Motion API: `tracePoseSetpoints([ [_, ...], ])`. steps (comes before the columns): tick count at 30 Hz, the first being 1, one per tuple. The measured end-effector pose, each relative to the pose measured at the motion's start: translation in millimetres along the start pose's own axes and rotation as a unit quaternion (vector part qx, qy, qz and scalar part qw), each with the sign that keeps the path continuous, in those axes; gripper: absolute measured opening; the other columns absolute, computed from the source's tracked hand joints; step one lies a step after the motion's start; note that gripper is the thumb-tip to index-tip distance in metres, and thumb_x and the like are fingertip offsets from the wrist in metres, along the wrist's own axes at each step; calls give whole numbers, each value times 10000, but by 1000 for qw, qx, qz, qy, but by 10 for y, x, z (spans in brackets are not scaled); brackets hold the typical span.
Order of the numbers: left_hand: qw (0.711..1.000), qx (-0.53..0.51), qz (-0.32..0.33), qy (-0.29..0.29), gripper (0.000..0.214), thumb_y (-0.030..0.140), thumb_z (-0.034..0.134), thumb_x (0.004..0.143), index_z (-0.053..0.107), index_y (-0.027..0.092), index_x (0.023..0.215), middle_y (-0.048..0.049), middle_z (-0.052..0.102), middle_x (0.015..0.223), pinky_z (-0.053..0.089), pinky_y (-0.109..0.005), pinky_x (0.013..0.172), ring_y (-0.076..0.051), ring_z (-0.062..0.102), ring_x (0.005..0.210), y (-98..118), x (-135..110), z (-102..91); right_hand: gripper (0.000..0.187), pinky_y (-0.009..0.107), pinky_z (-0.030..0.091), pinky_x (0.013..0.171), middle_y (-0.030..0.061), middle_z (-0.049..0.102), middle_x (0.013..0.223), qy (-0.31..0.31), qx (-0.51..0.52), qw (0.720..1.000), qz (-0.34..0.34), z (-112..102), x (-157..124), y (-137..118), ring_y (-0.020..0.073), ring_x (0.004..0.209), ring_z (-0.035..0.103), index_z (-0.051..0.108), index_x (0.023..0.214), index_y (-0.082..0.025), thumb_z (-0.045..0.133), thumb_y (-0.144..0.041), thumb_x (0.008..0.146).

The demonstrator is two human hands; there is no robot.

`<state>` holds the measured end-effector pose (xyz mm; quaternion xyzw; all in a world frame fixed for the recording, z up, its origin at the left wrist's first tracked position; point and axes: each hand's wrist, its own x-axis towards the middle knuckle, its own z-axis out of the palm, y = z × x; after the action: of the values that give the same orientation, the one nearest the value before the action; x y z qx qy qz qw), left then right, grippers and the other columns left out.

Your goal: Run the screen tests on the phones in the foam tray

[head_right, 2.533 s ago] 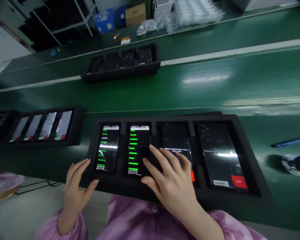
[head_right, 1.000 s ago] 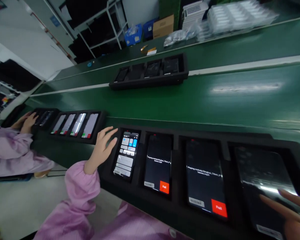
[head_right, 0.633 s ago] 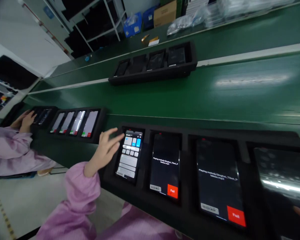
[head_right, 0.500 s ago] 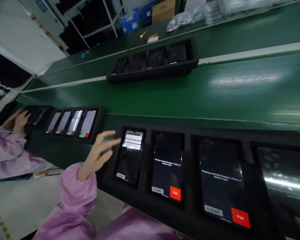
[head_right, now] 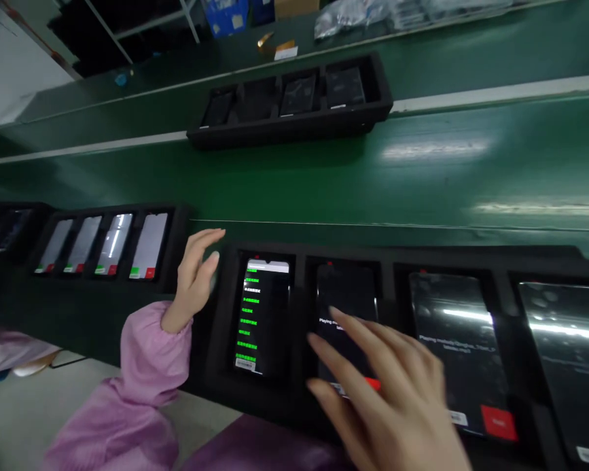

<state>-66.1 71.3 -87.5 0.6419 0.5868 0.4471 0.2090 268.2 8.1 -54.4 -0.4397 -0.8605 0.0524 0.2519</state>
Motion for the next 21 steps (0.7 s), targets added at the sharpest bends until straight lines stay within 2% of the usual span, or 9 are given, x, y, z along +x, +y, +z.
tracePoseSetpoints([
  [3, 997, -62, -30, 21, 372, 461, 480, 1079, 635, 304, 1379, -79, 586, 1468, 491, -451, 1164, -258, 536, 1419, -103, -40, 174, 350, 499, 461, 1014, 95, 621, 1488, -23, -15, 999, -24, 223, 380, -338, 305, 1264, 592, 689, 1342, -306, 477, -427, 1091],
  [5, 993, -99, -55, 24, 374, 440, 482, 1080, 604, 329, 1416, -67, 583, 1493, 497, -450, 1161, -261, 547, 1419, -132, -134, 253, 361, 525, 426, 1042, 98, 627, 1487, -26, -43, 999, -13, 325, 544, -439, 312, 1279, 577, 704, 1320, -293, 442, -424, 1109],
  [8, 984, -154, -91, 10, 414, 427, 468, 1091, 525, 385, 1499, -25, 550, 1567, 450, -444, 1219, -246, 513, 1467, -124, -266, 300, 369, 574, 381, 1052, 111, 625, 1490, -29, -80, 996, -4, 341, 648, -439, 345, 1284, 569, 724, 1275, -274, 429, -426, 1114],
  [13, 968, -214, -131, -22, 447, 432, 469, 1101, 471, 427, 1548, 28, 473, 1654, 381, -403, 1282, -210, 409, 1557, -101, -329, 298, 322, 549, 413, 1020, 146, 562, 1541, -31, -92, 995, 16, 234, 769, -377, 363, 1317, 549, 682, 1346, -252, 538, -361, 1080],
  [17, 967, -216, -132, -26, 461, 422, 465, 1103, 460, 393, 1564, 1, 463, 1663, 368, -440, 1299, -225, 411, 1559, -115, -330, 305, 336, 572, 435, 1003, 126, 547, 1564, -81, -96, 992, 13, 388, 936, -411, 372, 1320, 539, 705, 1330, -285, 509, -411, 1087],
  [21, 966, -219, -134, -28, 464, 422, 471, 1101, 460, 389, 1563, -2, 477, 1654, 355, -455, 1310, -226, 429, 1547, -118, -334, 313, 375, 603, 440, 1007, 135, 499, 1609, -93, -98, 991, 6, 574, 1058, -464, 380, 1362, 497, 686, 1378, -306, 459, -420, 1101],
])
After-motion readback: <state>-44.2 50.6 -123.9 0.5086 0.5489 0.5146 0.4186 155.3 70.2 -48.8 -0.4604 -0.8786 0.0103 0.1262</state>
